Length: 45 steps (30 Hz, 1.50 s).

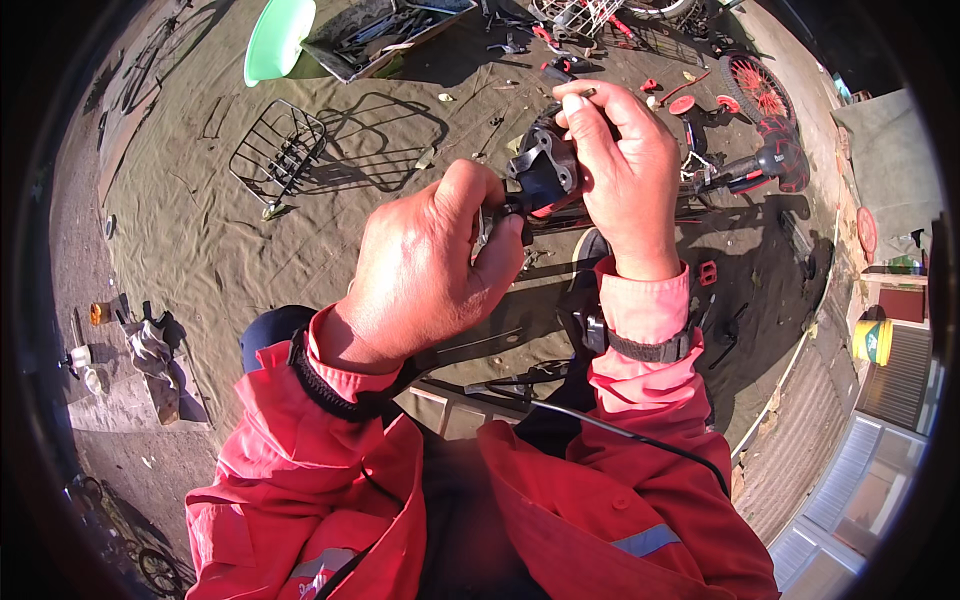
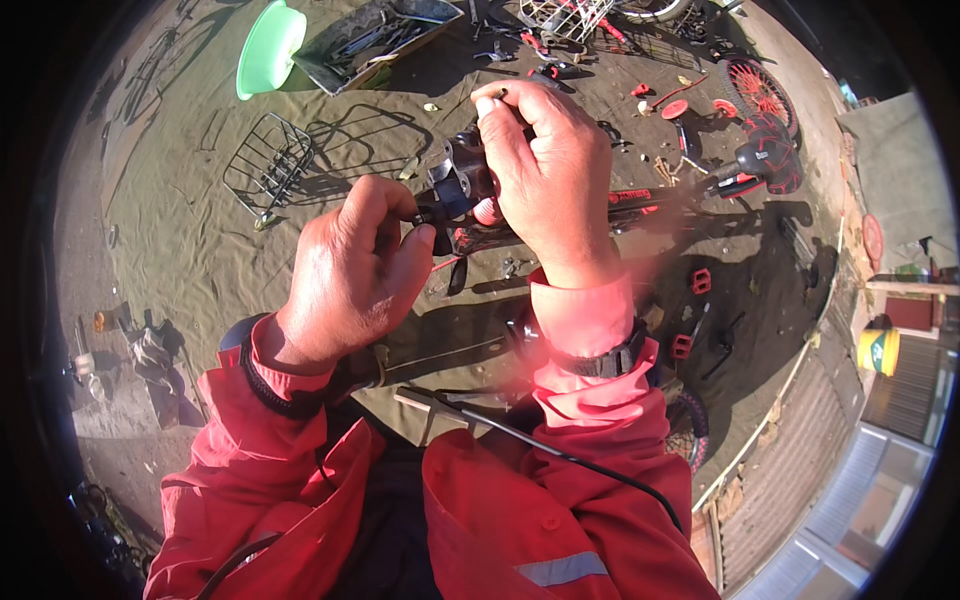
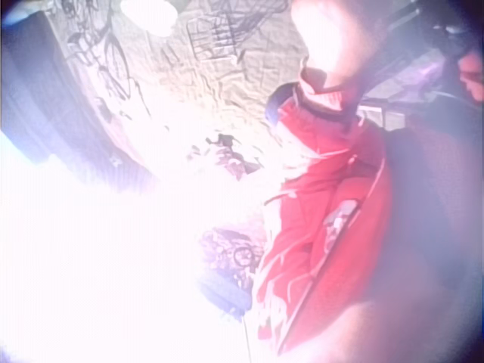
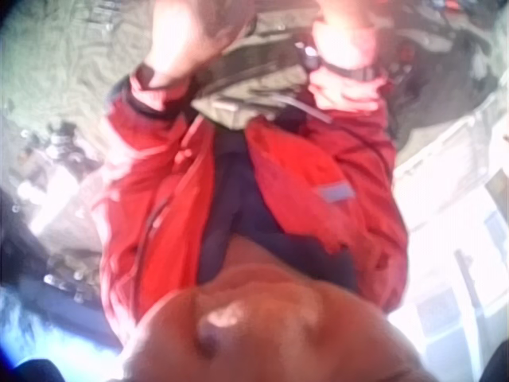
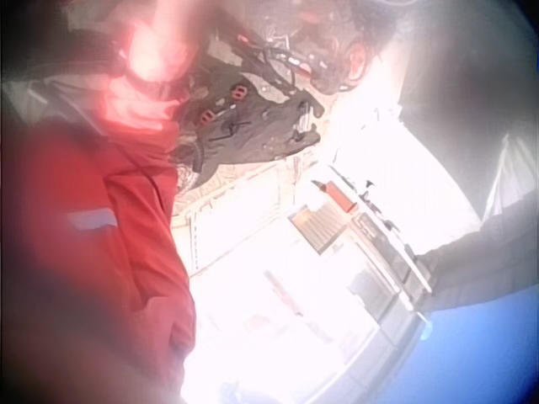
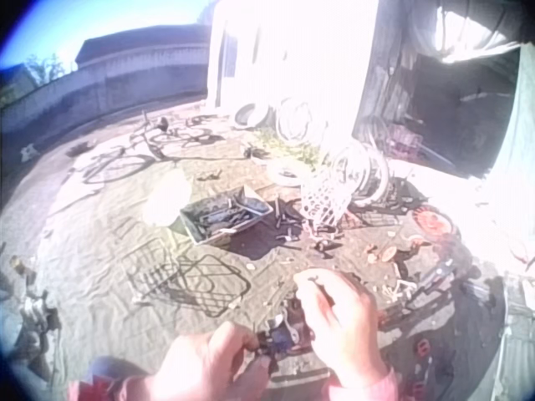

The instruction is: The person assembles a bicycle brake caliper by inserting a spring and attaching a cable housing, then fits the caliper onto the bicycle handlebar. The person handles the caliper, spring, cable housing, and handlebar, using hands to align and secure components.

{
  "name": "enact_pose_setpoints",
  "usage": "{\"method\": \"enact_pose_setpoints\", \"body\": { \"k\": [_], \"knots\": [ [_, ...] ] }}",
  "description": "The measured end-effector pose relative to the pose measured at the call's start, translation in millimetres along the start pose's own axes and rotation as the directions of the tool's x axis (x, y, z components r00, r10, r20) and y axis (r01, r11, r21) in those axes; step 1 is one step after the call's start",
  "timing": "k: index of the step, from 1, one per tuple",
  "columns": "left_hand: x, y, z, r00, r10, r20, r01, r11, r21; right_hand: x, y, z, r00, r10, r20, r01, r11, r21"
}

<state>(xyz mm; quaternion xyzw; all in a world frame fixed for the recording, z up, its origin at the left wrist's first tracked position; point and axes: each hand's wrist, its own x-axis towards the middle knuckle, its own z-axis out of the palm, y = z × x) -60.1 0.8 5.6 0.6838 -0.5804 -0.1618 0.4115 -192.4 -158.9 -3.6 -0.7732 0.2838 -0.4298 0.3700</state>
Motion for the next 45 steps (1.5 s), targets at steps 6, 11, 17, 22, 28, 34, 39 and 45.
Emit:
{"method": "enact_pose_setpoints", "body": {
  "k": [6, 11, 17, 22, 28, 34, 39, 45],
  "knots": [
    [3.1, -3.8, 6.0, 0.995, 0.082, -0.055, -0.083, 0.997, -0.001, 0.2, -3.8, 0.1, 1.000, 0.004, 0.002, -0.004, 1.000, 0.007],
    [2.9, -4.5, 6.9, 0.998, 0.035, -0.046, -0.036, 0.999, -0.030, -0.2, -4.3, 0.2, 1.000, 0.019, 0.001, -0.019, 0.999, 0.036],
    [2.7, -3.3, 5.7, 0.999, 0.033, -0.040, -0.033, 0.999, -0.018, 0.3, -0.8, 0.0, 1.000, -0.021, -0.007, 0.021, 0.999, -0.040],
    [-1.0, 1.7, 1.8, 0.998, -0.067, 0.015, 0.067, 0.996, -0.060, 2.4, 0.6, 3.1, 0.995, -0.087, -0.044, 0.088, 0.996, 0.018],
    [0.5, -0.6, 2.4, 1.000, 0.011, -0.026, -0.012, 0.999, -0.038, 0.9, -4.3, 2.3, 1.000, -0.017, -0.023, 0.018, 0.998, 0.061],
    [2.6, -3.9, 2.4, 0.999, 0.033, -0.029, -0.033, 0.999, -0.019, 1.5, -2.3, 4.2, 0.997, -0.064, -0.042, 0.066, 0.997, 0.048],
    [-0.2, -2.8, 1.7, 1.000, -0.003, -0.026, 0.000, 0.996, -0.086, 3.1, 2.8, 4.5, 0.992, -0.113, -0.053, 0.114, 0.993, 0.012],
    [-8.4, -7.4, 5.8, 0.992, -0.127, -0.020, 0.113, 0.936, -0.333, -0.9, 2.0, 0.9, 1.000, -0.020, -0.013, 0.019, 0.999, -0.028]
  ]
}}
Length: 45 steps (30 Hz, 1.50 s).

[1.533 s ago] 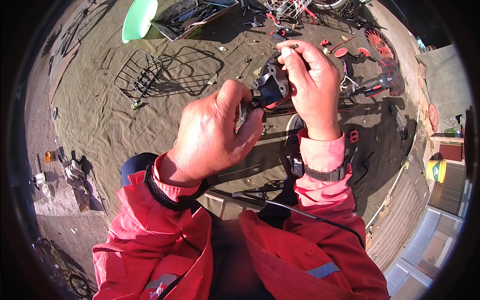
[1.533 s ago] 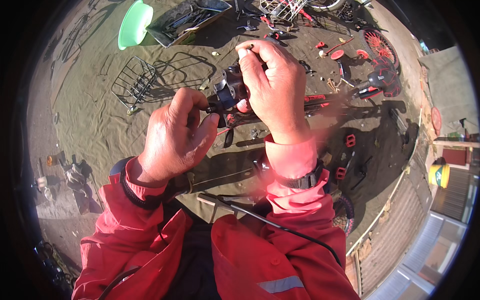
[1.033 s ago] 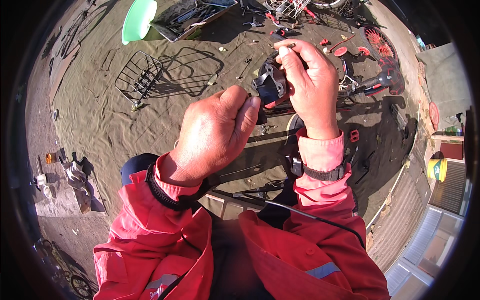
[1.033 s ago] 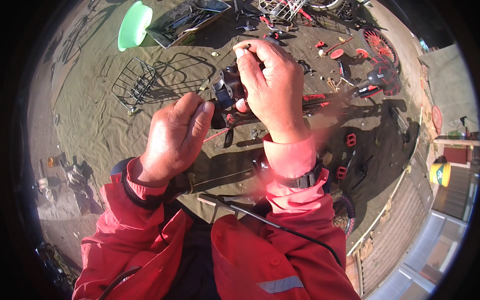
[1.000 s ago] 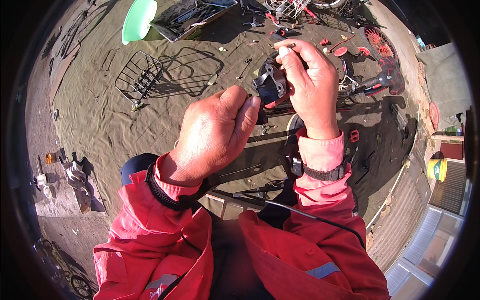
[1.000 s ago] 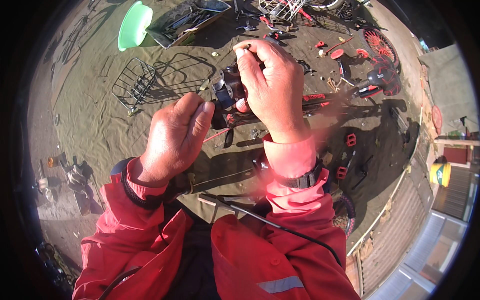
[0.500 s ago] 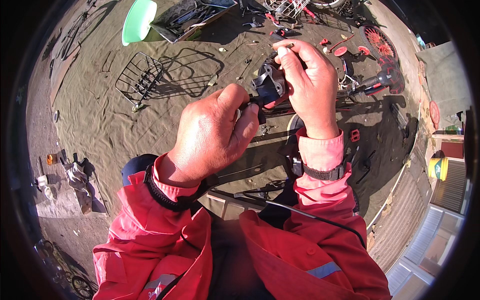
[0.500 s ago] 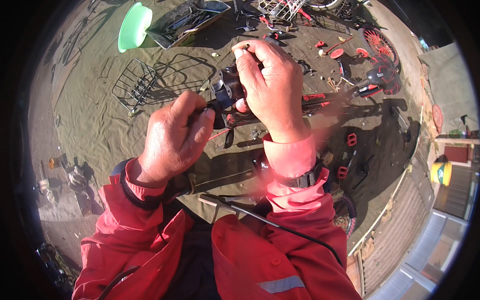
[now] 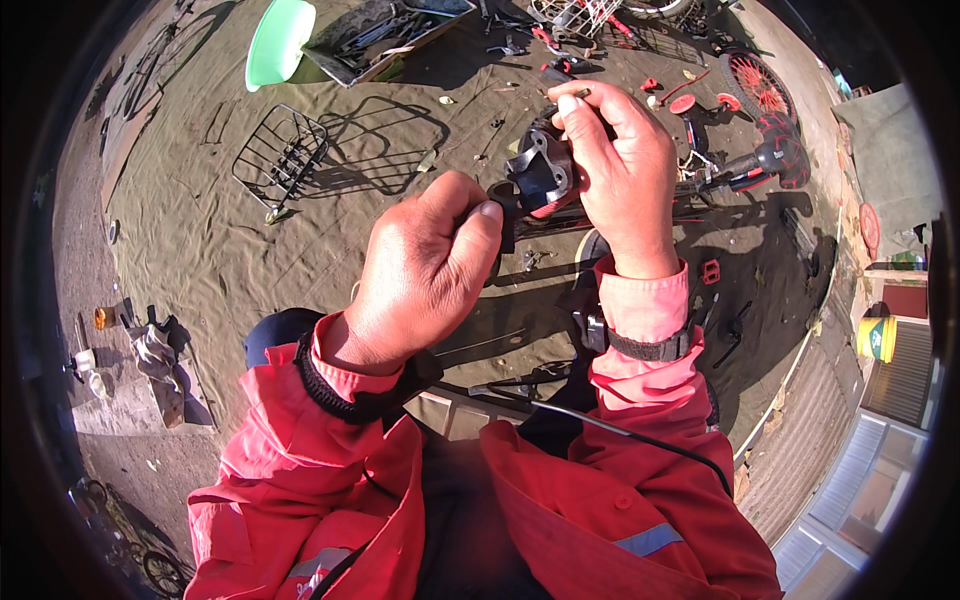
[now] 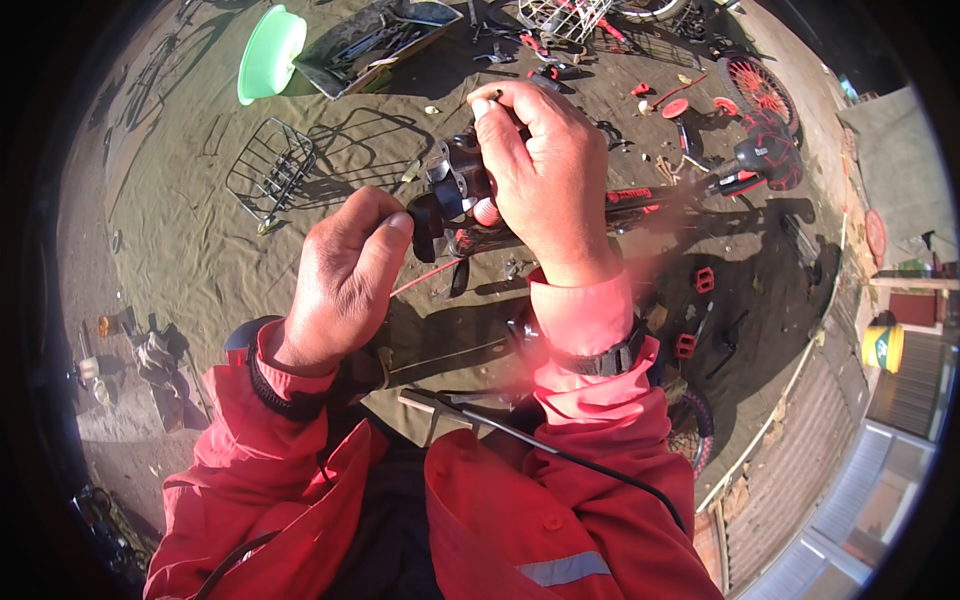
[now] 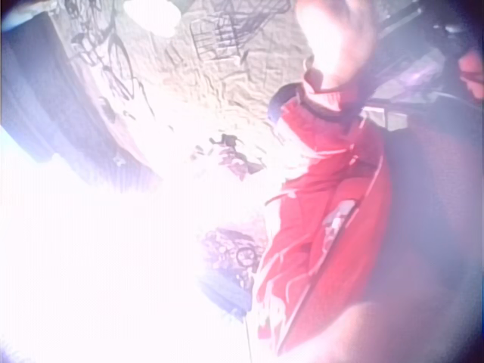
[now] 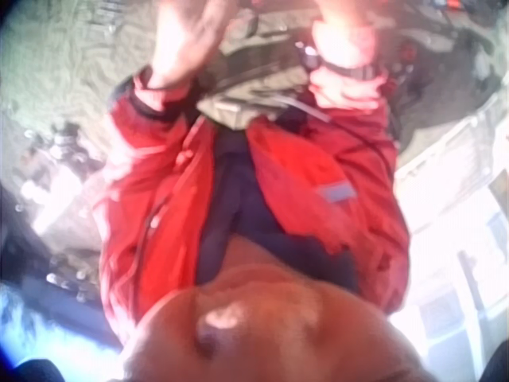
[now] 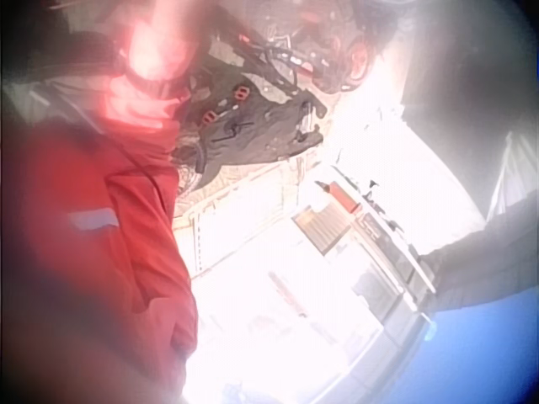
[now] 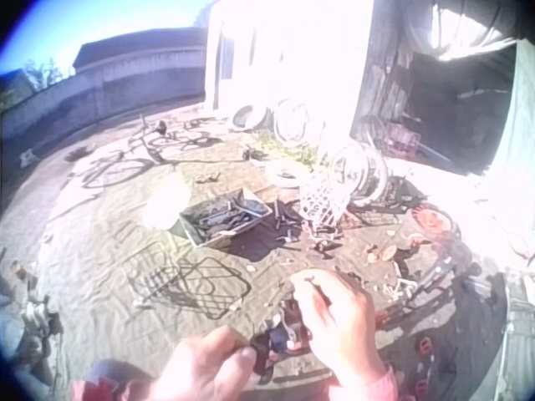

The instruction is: The person assembles a bicycle brake caliper by inserting a spring and attaching a cable housing, then fits the caliper onto the bicycle handlebar. The person handles the caliper, spring, cable housing, and handlebar, using hands to align and secure components.

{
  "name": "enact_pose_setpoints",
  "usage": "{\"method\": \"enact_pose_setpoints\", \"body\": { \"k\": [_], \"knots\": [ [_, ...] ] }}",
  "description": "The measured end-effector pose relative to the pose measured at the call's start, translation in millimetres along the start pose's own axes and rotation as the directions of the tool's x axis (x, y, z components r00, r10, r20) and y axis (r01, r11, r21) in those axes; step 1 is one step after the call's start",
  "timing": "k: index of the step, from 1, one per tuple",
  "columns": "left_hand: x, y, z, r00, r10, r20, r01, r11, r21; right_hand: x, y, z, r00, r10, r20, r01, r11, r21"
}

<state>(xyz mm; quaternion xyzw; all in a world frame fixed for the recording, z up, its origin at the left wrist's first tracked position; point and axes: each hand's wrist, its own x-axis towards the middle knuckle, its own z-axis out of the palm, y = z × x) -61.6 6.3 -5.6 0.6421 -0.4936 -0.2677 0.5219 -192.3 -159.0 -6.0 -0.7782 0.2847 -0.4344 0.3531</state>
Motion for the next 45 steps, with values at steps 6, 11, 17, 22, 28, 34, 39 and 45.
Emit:
{"method": "enact_pose_setpoints", "body": {
  "k": [6, 11, 17, 22, 28, 34, 39, 45],
  "knots": [
    [-6.9, -12.5, -4.9, 0.974, -0.226, 0.012, 0.217, 0.914, -0.344, 1.9, 2.8, 1.2, 0.998, -0.065, 0.001, 0.065, 0.998, -0.027],
    [-10.0, -22.9, -25.4, 0.919, -0.390, 0.056, 0.365, 0.789, -0.495, 1.4, 4.6, 0.2, 0.999, -0.033, 0.023, 0.034, 0.999, -0.009],
    [-3.9, -43.6, -65.4, 0.908, -0.419, 0.031, 0.374, 0.771, -0.515, 1.7, 4.0, -1.2, 1.000, 0.018, 0.017, -0.018, 1.000, 0.004],
    [5.7, -66.1, -121.1, 0.901, -0.434, 0.017, 0.384, 0.777, -0.500, 2.7, -0.1, -0.6, 0.997, 0.078, -0.012, -0.078, 0.997, 0.009],
    [16.5, -121.5, -183.4, 0.870, -0.488, 0.064, 0.472, 0.790, -0.391, 1.1, 0.1, -2.4, 0.994, 0.105, 0.001, -0.105, 0.993, 0.062],
    [9.1, -208.3, -222.5, 0.828, -0.552, 0.098, 0.551, 0.767, -0.328, 0.9, -3.3, -7.7, 0.983, 0.185, 0.001, -0.185, 0.982, 0.033],
    [-10.7, -277.5, -213.7, 0.756, -0.641, 0.132, 0.645, 0.696, -0.315, 1.0, 1.4, -12.0, 0.984, 0.174, -0.047, -0.171, 0.983, 0.062],
    [-33.6, -344.9, -183.1, 0.630, -0.751, 0.195, 0.769, 0.570, -0.290, -0.4, 2.4, -31.1, 0.956, 0.282, -0.082, -0.280, 0.959, 0.033]
  ]
}}
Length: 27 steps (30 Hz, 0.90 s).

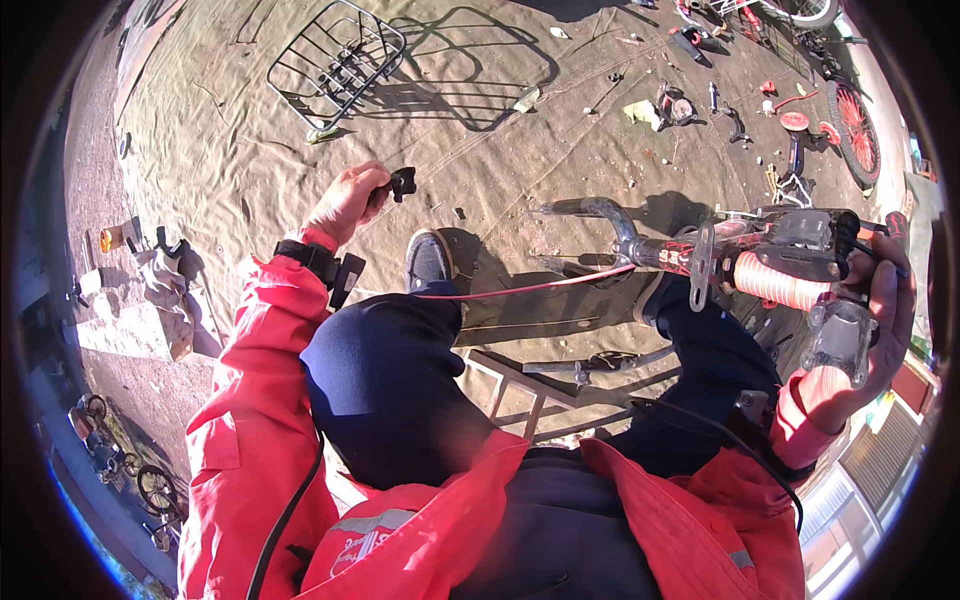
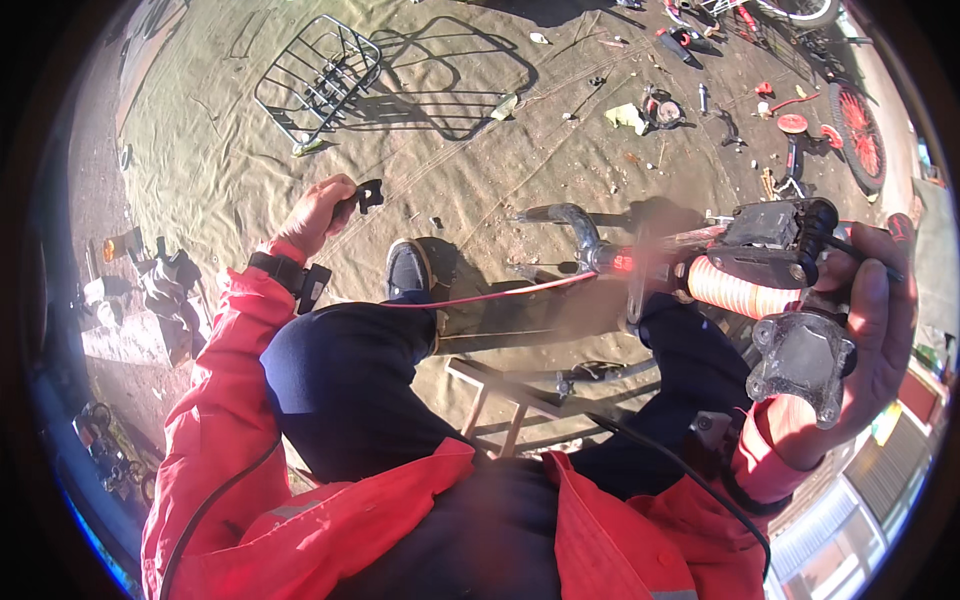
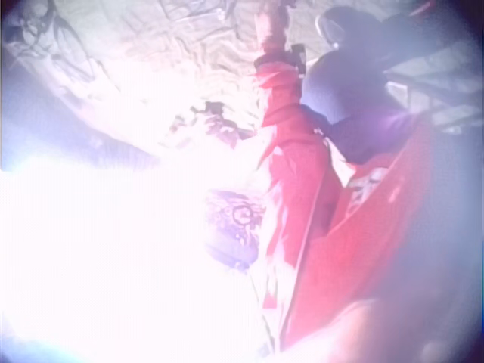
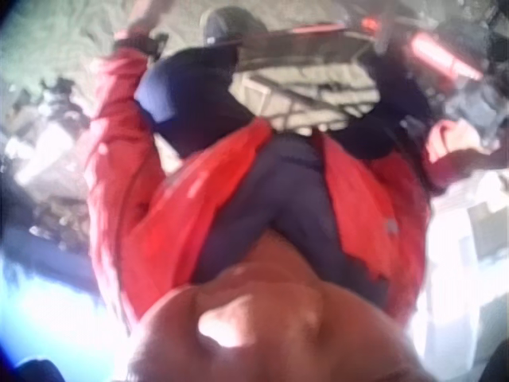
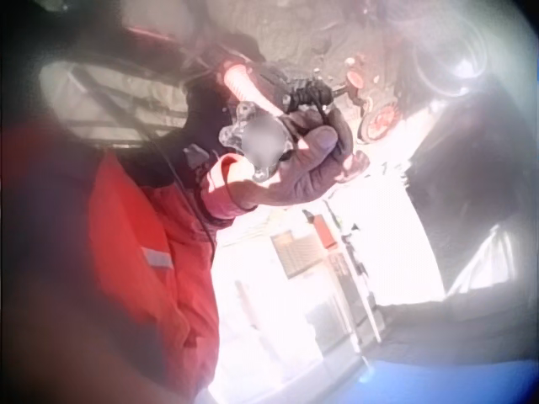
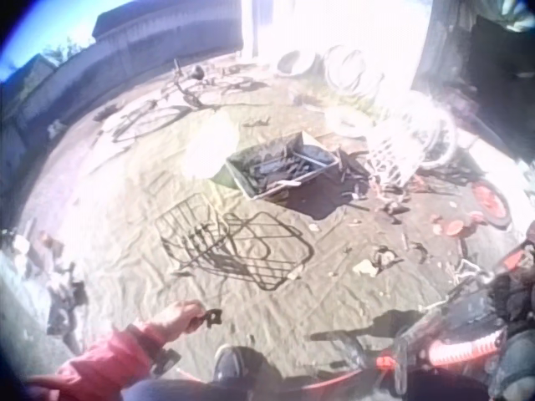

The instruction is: The person assembles a bicycle brake caliper by inserting a spring and attaching a cable housing, then fits the caliper onto the bicycle handlebar. The person handles the caliper, spring, cable housing, and handlebar, using hands to align and secure components.

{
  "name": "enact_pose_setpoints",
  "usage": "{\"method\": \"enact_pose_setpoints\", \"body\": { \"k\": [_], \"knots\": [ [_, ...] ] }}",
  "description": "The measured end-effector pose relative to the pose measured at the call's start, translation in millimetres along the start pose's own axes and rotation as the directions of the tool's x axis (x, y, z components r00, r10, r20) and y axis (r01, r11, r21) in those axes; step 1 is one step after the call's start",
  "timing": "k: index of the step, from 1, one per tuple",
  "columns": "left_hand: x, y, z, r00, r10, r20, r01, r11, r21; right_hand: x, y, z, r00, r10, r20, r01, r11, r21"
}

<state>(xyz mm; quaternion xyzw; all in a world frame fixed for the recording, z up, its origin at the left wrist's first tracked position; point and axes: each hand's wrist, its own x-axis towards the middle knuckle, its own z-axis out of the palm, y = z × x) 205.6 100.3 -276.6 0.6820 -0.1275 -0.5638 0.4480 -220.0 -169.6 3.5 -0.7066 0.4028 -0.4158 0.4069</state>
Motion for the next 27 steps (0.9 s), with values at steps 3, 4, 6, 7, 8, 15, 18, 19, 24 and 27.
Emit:
{"method": "enact_pose_setpoints", "body": {
  "k": [3, 4, 6, 7, 8, 15, 18, 19, 24, 27],
  "knots": [
    [17.6, -26.1, 7.6, 0.998, -0.064, 0.015, 0.065, 0.998, -0.026, -4.2, 4.8, -8.2, 0.980, -0.043, -0.192, 0.014, 0.988, -0.153],
    [22.3, -33.3, 9.8, 0.997, -0.073, 0.013, 0.073, 0.997, 0.005, -4.7, 6.3, -11.6, 0.991, -0.098, -0.090, 0.095, 0.995, -0.040],
    [30.7, -45.8, 13.6, 0.996, -0.083, 0.011, 0.083, 0.996, 0.036, -3.8, 10.3, -18.5, 0.975, -0.219, -0.029, 0.213, 0.967, -0.137],
    [35.1, -51.1, 15.3, 0.997, -0.081, -0.001, 0.081, 0.995, 0.055, -1.9, 12.2, -22.7, 0.917, -0.376, 0.135, 0.398, 0.891, -0.217],
    [38.7, -56.1, 16.3, 0.995, -0.097, -0.004, 0.097, 0.994, 0.053, -0.6, 14.0, -26.9, 0.877, -0.432, 0.208, 0.478, 0.825, -0.303],
    [61.0, -87.9, 21.1, 0.989, -0.128, -0.072, 0.136, 0.982, 0.134, 2.9, 2.6, -60.4, 1.000, -0.011, 0.003, 0.011, 1.000, 0.013],
    [70.4, -99.3, 23.3, 0.970, -0.185, -0.158, 0.220, 0.944, 0.247, 2.8, 0.7, -67.4, 0.999, 0.035, 0.030, -0.036, 0.998, 0.049],
    [72.5, -102.8, 24.2, 0.972, -0.168, -0.164, 0.204, 0.951, 0.231, 2.5, 0.2, -68.9, 0.999, 0.026, 0.044, -0.027, 0.999, 0.021],
    [79.1, -115.5, 25.9, 0.962, -0.194, -0.191, 0.228, 0.958, 0.175, 3.5, -2.0, -76.6, 0.995, 0.013, 0.099, -0.010, 0.999, -0.030],
    [83.5, -121.8, 26.9, 0.956, -0.202, -0.211, 0.239, 0.956, 0.171, 6.4, -3.3, -80.5, 0.987, 0.030, 0.155, -0.037, 0.998, 0.045]
  ]
}}
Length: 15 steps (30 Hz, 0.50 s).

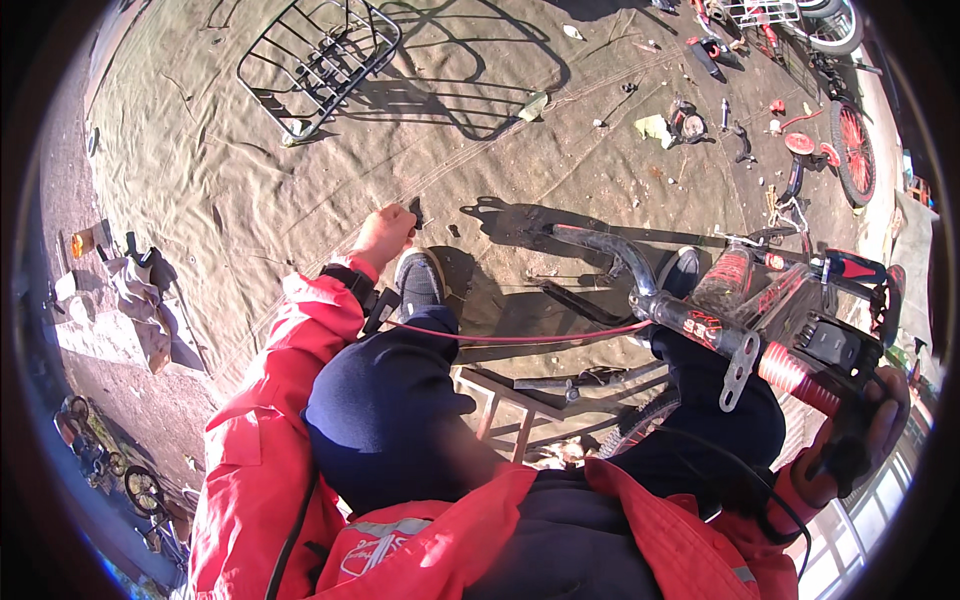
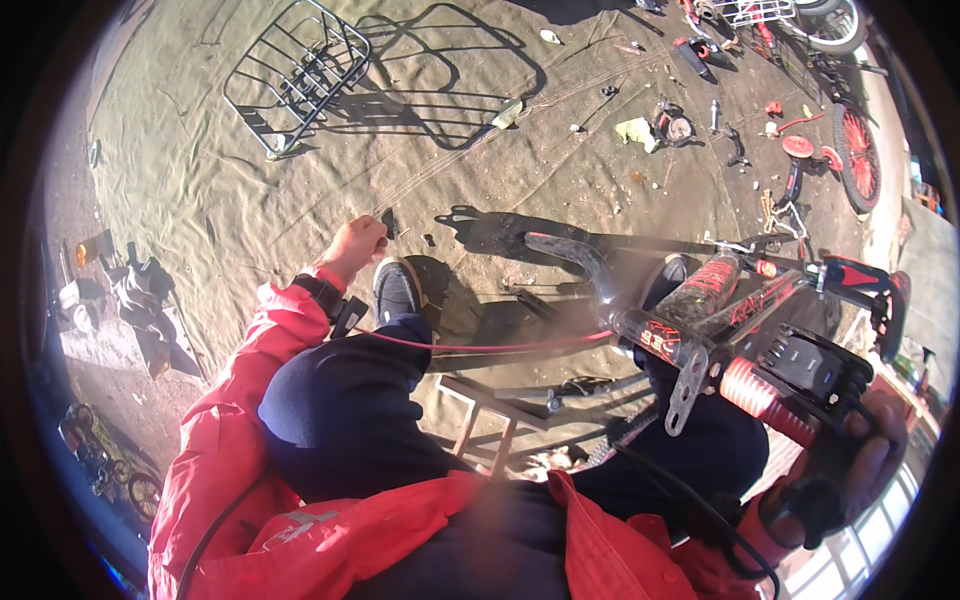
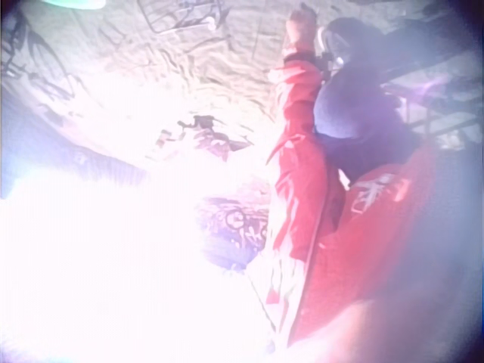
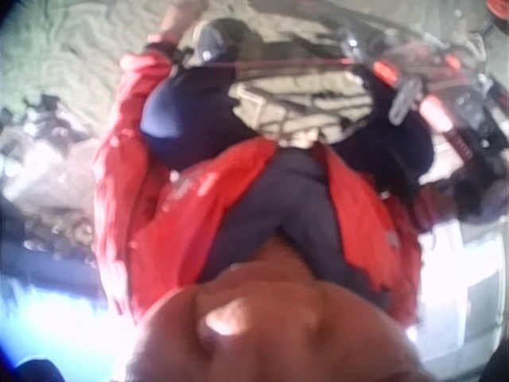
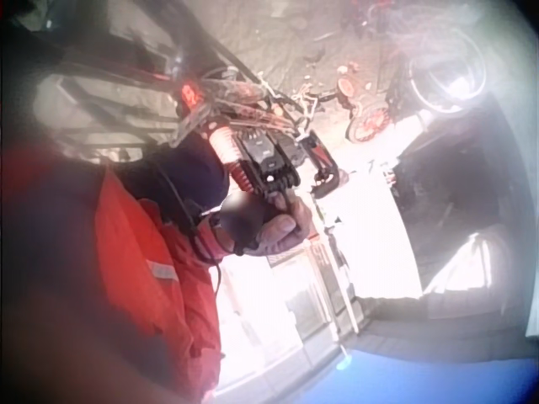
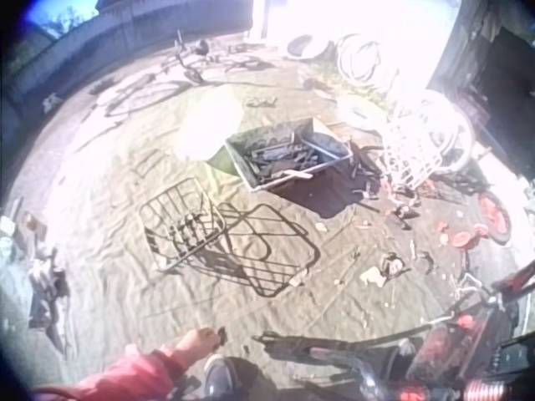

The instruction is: The person assembles a bicycle brake caliper by inserting a spring and attaching a cable housing, then fits the caliper onto the bicycle handlebar. The person handles the caliper, spring, cable housing, and handlebar, using hands to align and secure components.

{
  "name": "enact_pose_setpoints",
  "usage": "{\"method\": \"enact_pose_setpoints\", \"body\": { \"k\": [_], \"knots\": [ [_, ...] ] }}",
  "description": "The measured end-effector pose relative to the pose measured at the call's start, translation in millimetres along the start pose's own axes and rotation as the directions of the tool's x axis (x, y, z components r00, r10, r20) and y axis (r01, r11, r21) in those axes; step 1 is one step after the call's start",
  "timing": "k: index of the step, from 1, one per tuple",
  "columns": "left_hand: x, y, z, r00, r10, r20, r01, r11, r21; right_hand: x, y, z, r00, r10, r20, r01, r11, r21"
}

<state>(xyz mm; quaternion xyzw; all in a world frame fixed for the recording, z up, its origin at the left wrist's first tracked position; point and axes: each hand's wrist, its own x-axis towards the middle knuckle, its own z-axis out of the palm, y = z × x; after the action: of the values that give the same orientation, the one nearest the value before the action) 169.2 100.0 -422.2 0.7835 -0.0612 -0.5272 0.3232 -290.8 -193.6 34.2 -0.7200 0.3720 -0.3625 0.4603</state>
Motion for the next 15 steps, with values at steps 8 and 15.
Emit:
{"method": "enact_pose_setpoints", "body": {
  "k": [8, 15],
  "knots": [
    [18.1, -9.0, 6.0, 1.000, -0.013, -0.010, 0.013, 0.998, -0.069, 0.0, -4.1, 6.6, 0.999, 0.007, -0.041, -0.006, 1.000, 0.018],
    [25.2, -7.4, 10.1, 0.999, -0.033, -0.004, 0.033, 0.991, -0.131, 3.5, -4.3, 17.0, 0.999, -0.011, -0.034, 0.014, 0.998, 0.067]
  ]
}}
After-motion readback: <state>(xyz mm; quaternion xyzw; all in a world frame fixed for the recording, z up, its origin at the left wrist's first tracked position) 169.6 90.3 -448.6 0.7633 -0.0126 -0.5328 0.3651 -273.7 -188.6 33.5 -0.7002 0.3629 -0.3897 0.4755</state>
